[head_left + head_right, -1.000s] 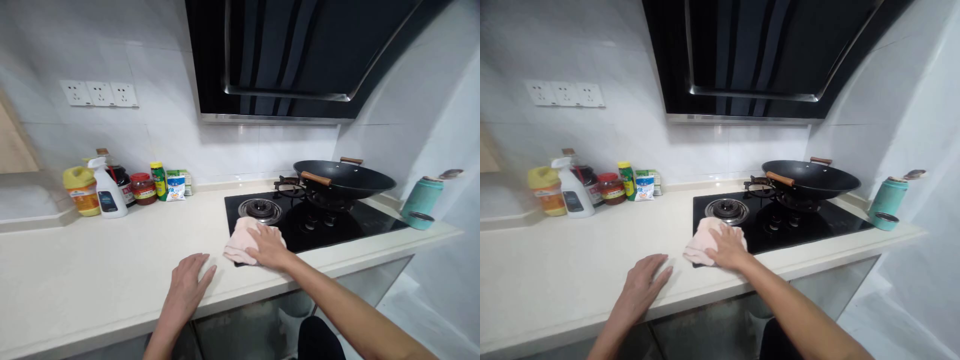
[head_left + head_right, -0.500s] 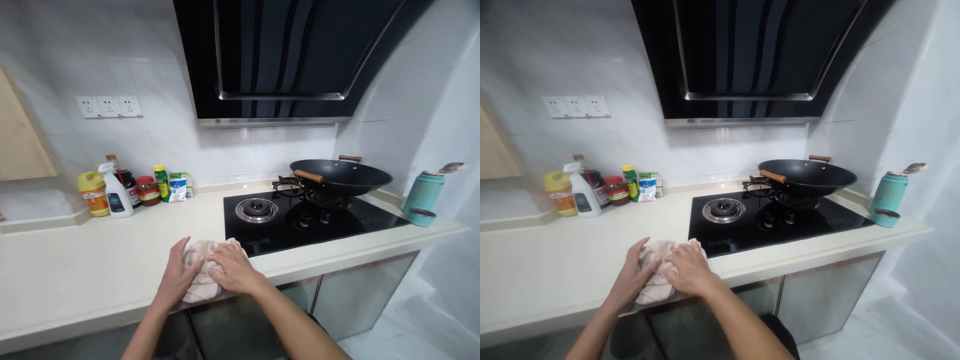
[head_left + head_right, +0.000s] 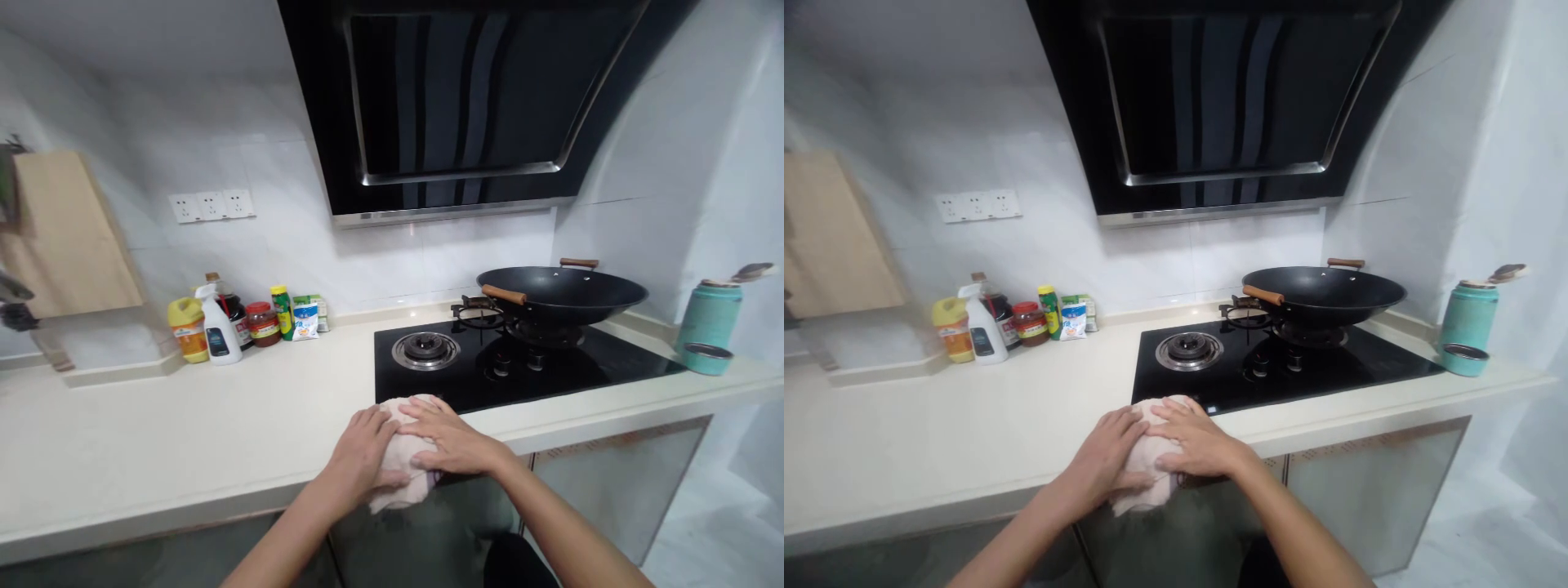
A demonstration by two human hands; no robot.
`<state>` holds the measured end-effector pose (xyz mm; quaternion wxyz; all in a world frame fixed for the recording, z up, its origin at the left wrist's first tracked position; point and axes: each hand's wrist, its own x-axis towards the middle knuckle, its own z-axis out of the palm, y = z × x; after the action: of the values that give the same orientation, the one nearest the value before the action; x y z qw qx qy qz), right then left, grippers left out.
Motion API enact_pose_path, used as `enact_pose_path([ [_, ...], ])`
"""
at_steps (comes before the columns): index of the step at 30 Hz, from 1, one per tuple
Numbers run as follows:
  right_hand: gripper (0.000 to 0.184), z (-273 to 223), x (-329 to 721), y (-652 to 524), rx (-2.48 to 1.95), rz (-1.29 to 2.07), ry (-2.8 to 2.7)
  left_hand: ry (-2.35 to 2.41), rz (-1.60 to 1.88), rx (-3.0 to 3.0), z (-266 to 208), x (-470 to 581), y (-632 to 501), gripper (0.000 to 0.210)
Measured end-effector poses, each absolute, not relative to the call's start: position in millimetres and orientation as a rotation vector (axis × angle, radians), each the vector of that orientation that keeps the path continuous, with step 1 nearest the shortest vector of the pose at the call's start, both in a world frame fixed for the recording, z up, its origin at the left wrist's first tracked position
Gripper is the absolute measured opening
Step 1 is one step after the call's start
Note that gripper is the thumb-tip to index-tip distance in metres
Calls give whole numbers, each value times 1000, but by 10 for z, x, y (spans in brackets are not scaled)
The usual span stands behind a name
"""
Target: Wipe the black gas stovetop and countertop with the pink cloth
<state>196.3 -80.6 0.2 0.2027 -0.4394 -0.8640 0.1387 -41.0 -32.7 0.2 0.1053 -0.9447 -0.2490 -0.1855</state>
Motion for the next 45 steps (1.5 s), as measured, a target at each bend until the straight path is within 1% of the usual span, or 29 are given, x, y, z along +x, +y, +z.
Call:
enact_pose_path([
  [2,53,-34,2159,-844,-1210,421,-2262,-836,-461,-2739,5,-111,-421,60],
  [4,45,-93,2400,-882,-1223,376,-1968,-912,-372,-2682,-25,176,-471,68],
  [8,50,-266,3033,-944,-1322,153,-1406,-864,-274,-2733,-140,662,-493,89],
  [10,53,-358,3338,-950,-1416,138,-1210,-786,-293,-2775,-197,920,-515,97],
  [12,56,-439,3560,-935,-1496,192,-1089,-707,-312,-2803,-235,1223,-560,104],
  [14,56,-503,3684,-913,-1543,244,-1065,-640,-299,-2821,-247,1551,-616,104],
  [18,52,-572,3764,-902,-1561,254,-985,-611,-208,-2801,-203,2027,-680,92],
  [20,52,-584,3777,-914,-1552,276,-900,-590,-241,-2837,-177,2067,-682,85],
  [23,52,-592,3770,-923,-1561,284,-884,-586,-367,-2908,-167,1915,-682,71],
  [25,54,-597,3748,-915,-1580,269,-935,-646,-436,-2914,-171,1748,-683,66],
  [30,55,-594,3696,-881,-1722,165,-1107,-787,-516,-2892,-132,1195,-639,65],
  [35,54,-586,3676,-865,-1798,51,-1219,-902,-617,-2859,-103,361,-539,75],
  [38,53,-589,3659,-851,-1829,40,-1229,-1059,-608,-2724,-110,-191,-491,79],
  [45,48,-611,3637,-831,-1852,28,-1267,-1440,-398,-2388,-2,-1283,-401,73],
])
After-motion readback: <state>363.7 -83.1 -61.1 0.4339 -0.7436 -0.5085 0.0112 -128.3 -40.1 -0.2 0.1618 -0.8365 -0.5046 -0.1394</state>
